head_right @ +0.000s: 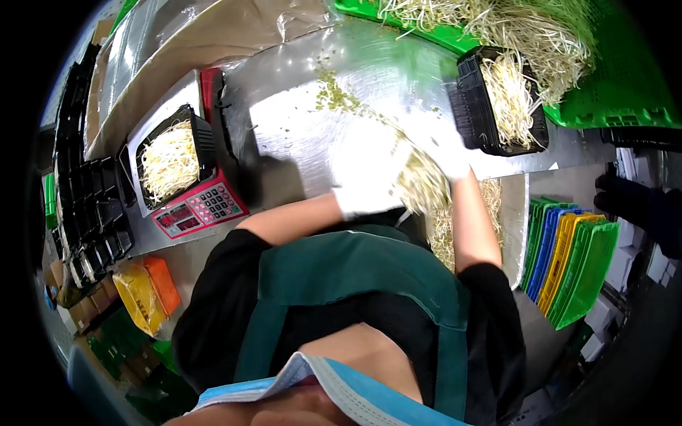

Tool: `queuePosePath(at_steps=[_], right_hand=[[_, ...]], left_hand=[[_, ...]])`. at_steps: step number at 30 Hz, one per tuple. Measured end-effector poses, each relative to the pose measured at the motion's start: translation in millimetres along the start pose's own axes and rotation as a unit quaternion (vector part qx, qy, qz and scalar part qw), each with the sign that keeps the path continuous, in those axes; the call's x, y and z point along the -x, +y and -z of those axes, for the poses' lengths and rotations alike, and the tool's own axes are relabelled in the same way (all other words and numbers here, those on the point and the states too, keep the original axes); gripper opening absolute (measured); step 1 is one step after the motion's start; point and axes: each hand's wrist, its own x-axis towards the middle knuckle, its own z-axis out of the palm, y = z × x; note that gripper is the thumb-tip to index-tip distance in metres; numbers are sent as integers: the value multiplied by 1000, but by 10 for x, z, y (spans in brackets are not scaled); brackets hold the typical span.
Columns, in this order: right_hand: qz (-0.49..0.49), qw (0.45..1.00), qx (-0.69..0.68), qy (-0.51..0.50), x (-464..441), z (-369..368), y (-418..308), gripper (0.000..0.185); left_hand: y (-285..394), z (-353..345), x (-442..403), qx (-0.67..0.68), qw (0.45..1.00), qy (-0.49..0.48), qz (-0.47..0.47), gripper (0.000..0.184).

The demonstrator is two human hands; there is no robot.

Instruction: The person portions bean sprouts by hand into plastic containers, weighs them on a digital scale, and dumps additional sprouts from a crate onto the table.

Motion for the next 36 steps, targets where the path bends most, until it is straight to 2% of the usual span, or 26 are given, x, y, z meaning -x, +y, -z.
queuePosePath(at_steps=[1, 2, 3, 4, 6, 7, 8, 9, 10, 11, 12, 13, 15, 17, 18, 20, 24, 26, 28, 30, 31, 32, 33, 34, 35, 36], right_hand=[[-18, 993, -105, 57, 434, 61, 136, 34], [-75, 987, -104, 96, 913, 197, 275, 33], [-103, 975, -139, 139, 1404, 307, 474, 35], [-247, 928, -220, 169, 1827, 426, 318, 38], [-326, 923, 43, 201, 2573, 575, 258, 48], [-349, 903, 188, 166, 2973, 673, 352, 52], [-356, 875, 281, 169, 3220, 684, 266, 50], [-342, 890, 115, 280, 3474, 594, 418, 49], [-312, 869, -58, 380, 3627, 490, 603, 48], [-264, 890, -90, 361, 3485, 474, 441, 47], [-259, 915, -5, 309, 3186, 468, 199, 46], [-256, 917, 5, 306, 2824, 348, 2, 45], [-177, 949, 21, 260, 2127, 90, -212, 46], [-16, 980, 103, 171, 1330, 78, -503, 50], [37, 968, 176, 173, 976, 76, -562, 55], [158, 962, 143, 172, 244, 81, -385, 66], [137, 943, 276, 125, -998, 9, -327, 83], [129, 944, 284, 105, -1531, -69, -310, 86], [54, 941, 325, 79, -1883, -149, -371, 93], [46, 934, 344, 78, -1993, -285, -442, 96], [75, 945, 318, 20, -1983, -370, -480, 95], [102, 951, 291, -36, -1944, -460, -515, 95], [151, 938, 305, -72, -1822, -590, -572, 85], [254, 958, 127, -31, -1650, -681, -599, 73], [231, 969, 73, -46, -1598, -638, -623, 68], [207, 976, 18, -64, -1590, -519, -723, 63]], left_hand=[[186, -112, -61, 59, 995, -28, -73, 98], [395, -235, -151, 117, 981, -55, -146, 101], [649, -324, -310, 134, 962, -154, -183, 107], [876, -353, -443, 149, 930, -253, -220, 112], [1102, -322, -540, 119, 922, -270, -252, 120], [1141, -275, -563, 87, 931, -238, -264, 118], [1036, -254, -540, 113, 949, -158, -249, 107], [886, -128, -559, 101, 961, -163, -199, 98], [682, 35, -590, 87, 971, -168, -148, 89], [345, 65, -620, 63, 987, -95, -115, 81], [146, 231, -555, 13, 999, -31, -33, 76], [-51, 406, -491, -27, 998, 26, 54, 72], [-461, 505, -227, -75, 969, 207, 114, 79], [-687, 819, -38, -184, 942, 209, 187, 85], [-832, 841, 60, -261, 922, 165, 235, 88], [-858, 983, 242, -288, 889, 212, 287, 87], [-873, 1003, 528, -293, 875, 193, 334, 84], [-756, 1115, 474, -203, 895, 168, 359, 77], [-885, 978, 540, -265, 881, 197, 339, 80], [-933, 986, 564, -248, 890, 234, 302, 79], [-955, 1016, 572, -142, 907, 265, 294, 78], [-969, 1054, 600, -144, 907, 263, 295, 78], [-915, 1158, 601, -145, 904, 250, 316, 79], [-895, 1200, 633, -145, 899, 236, 339, 79], [-959, 1078, 716, -232, 876, 307, 290, 79], [-966, 1075, 702, -234, 874, 307, 295, 79]])
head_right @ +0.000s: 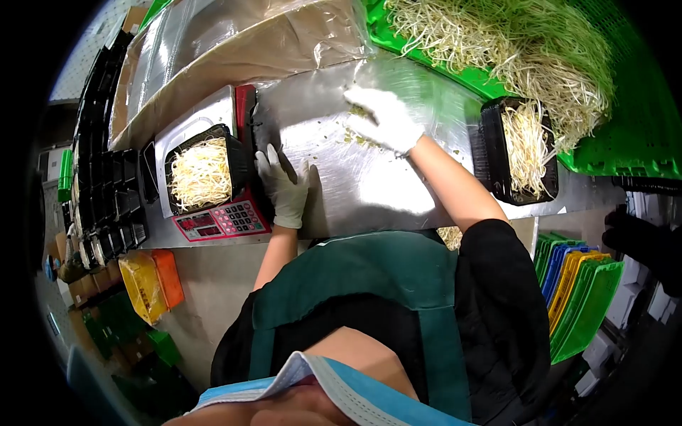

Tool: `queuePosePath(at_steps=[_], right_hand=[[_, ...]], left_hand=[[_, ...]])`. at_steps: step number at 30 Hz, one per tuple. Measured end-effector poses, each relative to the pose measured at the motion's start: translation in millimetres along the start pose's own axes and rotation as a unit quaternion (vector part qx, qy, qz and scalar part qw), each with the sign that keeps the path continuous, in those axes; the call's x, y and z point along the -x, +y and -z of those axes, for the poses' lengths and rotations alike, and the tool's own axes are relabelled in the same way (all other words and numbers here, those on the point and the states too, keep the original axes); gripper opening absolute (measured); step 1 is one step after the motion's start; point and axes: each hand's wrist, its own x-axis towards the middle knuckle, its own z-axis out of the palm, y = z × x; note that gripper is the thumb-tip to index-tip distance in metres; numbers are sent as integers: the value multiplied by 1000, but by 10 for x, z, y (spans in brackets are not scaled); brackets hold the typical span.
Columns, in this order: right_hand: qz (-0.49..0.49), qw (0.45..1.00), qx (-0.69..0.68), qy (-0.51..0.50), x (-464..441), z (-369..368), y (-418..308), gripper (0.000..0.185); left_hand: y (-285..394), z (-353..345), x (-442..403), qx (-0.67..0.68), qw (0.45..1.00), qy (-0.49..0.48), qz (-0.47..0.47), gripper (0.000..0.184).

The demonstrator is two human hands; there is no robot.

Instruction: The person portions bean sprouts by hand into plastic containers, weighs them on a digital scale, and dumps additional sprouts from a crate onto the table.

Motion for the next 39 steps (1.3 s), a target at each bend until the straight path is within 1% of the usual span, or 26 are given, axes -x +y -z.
queuePosePath(at_steps=[2, 4, 5, 6, 7, 8, 10, 12, 14, 15, 19, 20, 21, 22, 23, 25, 26, 27, 28, 30, 32, 34, 35, 36, 38, 39], right_hand=[[-54, 992, 105, 52, -169, 253, 157, 61], [-23, 958, 236, 158, -285, 247, 393, 64], [-76, 970, 221, 62, -387, 243, 351, 64], [-127, 970, 205, -33, -482, 244, 266, 65], [41, 983, 174, 46, -420, 38, 319, 60], [78, 975, 201, 49, -325, -140, 365, 56], [-26, 986, 124, -110, -108, -110, 148, 55], [-3, 991, 126, -35, 333, -138, 71, 51], [-14, 997, 74, 35, 933, -2, 7, 44], [-72, 993, 76, 61, 1331, 33, 20, 39], [-309, 919, -121, 212, 3096, 339, -281, 29], [-377, 860, -212, 272, 3486, 371, -418, 30], [-430, 843, -117, 301, 3897, 332, -502, 32], [-481, 814, -22, 325, 4269, 238, -582, 34], [-506, 788, -6, 351, 4538, 170, -712, 36], [-520, 743, -32, 420, 4815, -50, -896, 38], [-521, 711, -63, 468, 4889, -218, -990, 39], [-518, 691, -98, 494, 4808, -327, -1042, 40], [-524, 703, -48, 478, 4701, -435, -1034, 38], [-497, 741, -24, 451, 4385, -620, -958, 35], [-482, 808, 75, 331, 3967, -700, -963, 30], [-368, 891, 103, 245, 3598, -802, -839, 25], [-288, 934, 114, 176, 3331, -633, -981, 20], [-36, 919, 294, 261, 3223, -773, -769, 20], [-168, 925, 91, 329, 2803, -772, -871, 24], [-142, 919, 126, 345, 2664, -725, -902, 24]], left_hand=[[82, -32, -49, -97, 994, -16, 45, 80], [139, -229, -225, 144, 969, -118, 160, 95], [182, -394, -274, 32, 986, -131, 101, 102], [237, -568, -360, 205, 967, -137, 71, 103], [325, -612, -505, 143, 979, -144, -5, 99], [440, -624, -573, 110, 976, -186, -34, 96], [574, -701, -572, 161, 962, -201, -92, 89], [811, -664, -471, 179, 957, -141, -181, 72], [1101, -638, -216, 413, 828, -343, -159, 63], [1263, -635, -59, 461, 765, -410, -186, 59], [2097, -513, 629, 483, 724, -428, -244, 42], [2232, -511, 639, 469, 733, -355, -341, 47], [2386, -500, 621, 453, 729, -274, -433, 53], [2471, -403, 412, 398, 732, -413, -368, 55], [2500, -596, 327, 535, 664, -471, -227, 51], [2562, -980, 175, 796, 388, -455, 97, 44], [2447, -835, -181, 544, 654, -524, -40, 42], [2426, -742, -328, 213, 818, -501, -185, 40], [2519, -703, -161, 214, 810, -509, -200, 40], [2670, -591, 378, 347, 705, -439, -436, 41], [2674, -664, 954, 536, 517, -528, -408, 36], [2714, -501, 882, 545, 535, -552, -335, 34], [2681, -587, 808, 506, 584, -484, -410, 33], [2636, -591, 729, 528, 575, -520, -347, 31], [2586, -444, 597, 582, 537, -578, -197, 29], [2545, -357, 522, 598, 531, -583, -147, 28]])
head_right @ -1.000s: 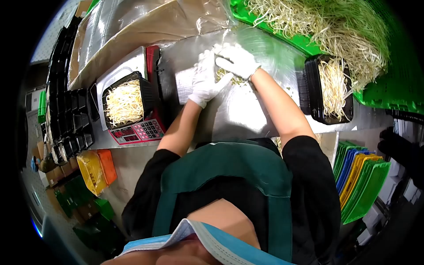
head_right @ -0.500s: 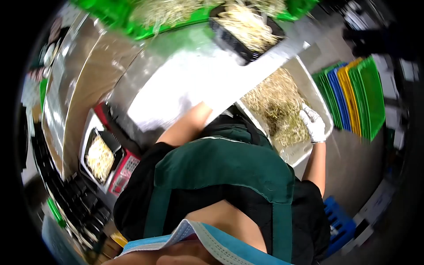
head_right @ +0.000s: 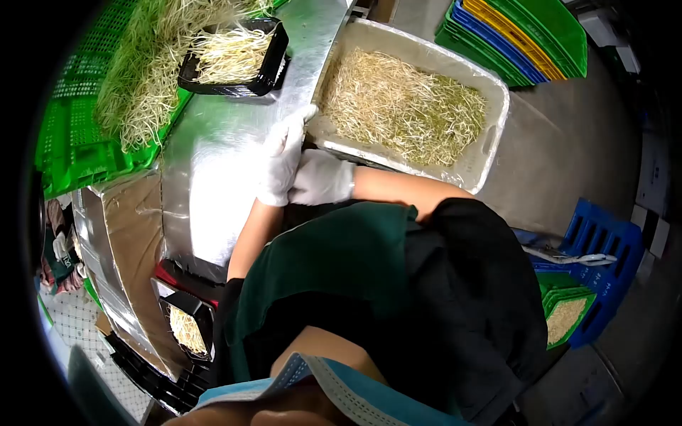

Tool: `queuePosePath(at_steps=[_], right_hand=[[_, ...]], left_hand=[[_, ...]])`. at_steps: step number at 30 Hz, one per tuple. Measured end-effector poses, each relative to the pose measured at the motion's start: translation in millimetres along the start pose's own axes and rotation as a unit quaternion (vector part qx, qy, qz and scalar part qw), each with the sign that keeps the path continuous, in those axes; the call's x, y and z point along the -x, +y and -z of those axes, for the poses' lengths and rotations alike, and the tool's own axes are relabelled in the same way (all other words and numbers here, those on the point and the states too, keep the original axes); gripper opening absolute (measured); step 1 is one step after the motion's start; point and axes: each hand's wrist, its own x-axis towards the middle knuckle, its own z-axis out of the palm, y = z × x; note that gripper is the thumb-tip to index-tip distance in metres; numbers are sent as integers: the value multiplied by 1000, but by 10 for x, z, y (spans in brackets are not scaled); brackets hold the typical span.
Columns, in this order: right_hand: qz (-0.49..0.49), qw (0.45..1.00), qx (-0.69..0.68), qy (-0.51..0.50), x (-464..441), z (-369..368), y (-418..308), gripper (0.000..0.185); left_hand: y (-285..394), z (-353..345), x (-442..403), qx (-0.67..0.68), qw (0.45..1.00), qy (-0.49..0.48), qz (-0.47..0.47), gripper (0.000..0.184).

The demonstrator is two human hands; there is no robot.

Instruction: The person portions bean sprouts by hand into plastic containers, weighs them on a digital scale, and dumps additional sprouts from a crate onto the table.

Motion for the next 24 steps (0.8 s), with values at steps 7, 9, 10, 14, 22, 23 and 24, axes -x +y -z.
queuePosePath(at_steps=[7, 9, 10, 14, 22, 23, 24], right_hand=[[196, 960, 143, -137, -468, -194, -326, 27], [269, 947, 113, -135, -746, -93, -481, 27], [197, 966, 127, -114, -1013, 81, -559, 20], [86, 967, 203, 128, -1667, 630, -226, 40], [-99, 912, 396, -34, -1075, 889, 305, 31], [-130, 905, 403, -35, -1065, 942, 339, 31], [-164, 887, 431, -36, -1129, 996, 317, 29]], left_hand=[[451, 491, 244, -46, 980, 189, 37, 34], [490, 810, 360, 41, 963, 263, 28, 35], [457, 980, 463, 85, 951, 296, 8, 33], [-23, 1470, 1132, -185, 886, 423, -36, 39], [-222, 1136, 1906, -524, 711, 457, 104, 54], [-278, 1156, 1905, -520, 711, 462, 105, 54], [-300, 1173, 1898, -538, 699, 463, 90, 55]])
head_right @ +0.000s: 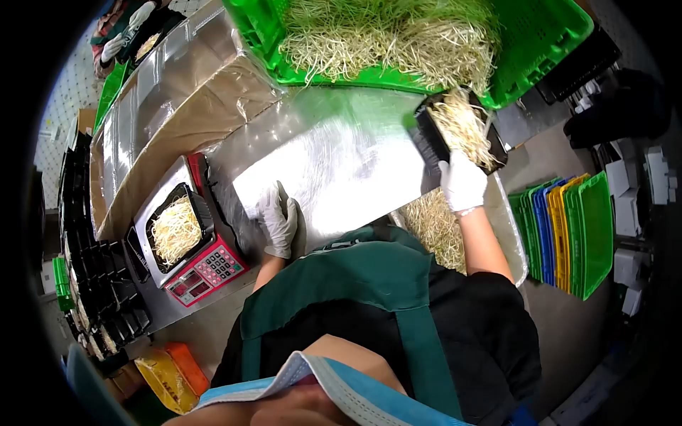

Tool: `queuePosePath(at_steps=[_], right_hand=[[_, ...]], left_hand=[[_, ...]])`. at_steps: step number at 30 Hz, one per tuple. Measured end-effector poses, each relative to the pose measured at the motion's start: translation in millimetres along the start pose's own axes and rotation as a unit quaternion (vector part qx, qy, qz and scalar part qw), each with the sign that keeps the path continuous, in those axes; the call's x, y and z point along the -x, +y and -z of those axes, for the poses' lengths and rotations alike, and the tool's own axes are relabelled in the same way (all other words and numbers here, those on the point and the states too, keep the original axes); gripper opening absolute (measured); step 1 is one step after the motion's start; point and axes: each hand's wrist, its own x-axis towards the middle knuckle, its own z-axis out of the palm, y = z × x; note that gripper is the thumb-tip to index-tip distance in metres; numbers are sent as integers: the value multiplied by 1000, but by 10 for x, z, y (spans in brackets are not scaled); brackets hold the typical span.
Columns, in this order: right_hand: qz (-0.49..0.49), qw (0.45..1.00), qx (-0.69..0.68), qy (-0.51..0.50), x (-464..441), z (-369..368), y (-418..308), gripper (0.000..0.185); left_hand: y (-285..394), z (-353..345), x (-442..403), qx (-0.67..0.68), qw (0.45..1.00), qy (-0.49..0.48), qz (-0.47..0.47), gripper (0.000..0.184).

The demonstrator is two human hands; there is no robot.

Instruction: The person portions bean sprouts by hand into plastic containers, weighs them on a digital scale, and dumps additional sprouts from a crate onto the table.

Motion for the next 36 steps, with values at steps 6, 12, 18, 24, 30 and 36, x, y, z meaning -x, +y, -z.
queuePosePath(at_steps=[6, 12, 18, 24, 30, 36], right_hand=[[218, 925, -124, 286, -942, 1092, 384, 68], [180, 871, 216, 403, -2607, 2580, 445, 71], [207, 913, 88, 340, -3463, 2244, 940, 35], [219, 918, 31, 329, -4015, 1948, 1017, 47], [195, 909, -116, 349, -4138, 1662, 699, 21], [148, 927, -47, 340, -4281, 1409, 675, 20]], left_hand=[[369, 150, -753, 210, 974, 60, 63, 53], [1934, 903, -3220, 41, 908, 299, -291, 67], [1984, 1474, -4624, -253, 911, 184, -267, 43], [1723, 1316, -4864, -289, 884, 164, -328, 32], [1622, 979, -4999, -398, 853, 181, -284, 25], [1498, 638, -5031, -201, 908, 258, -263, 24]])
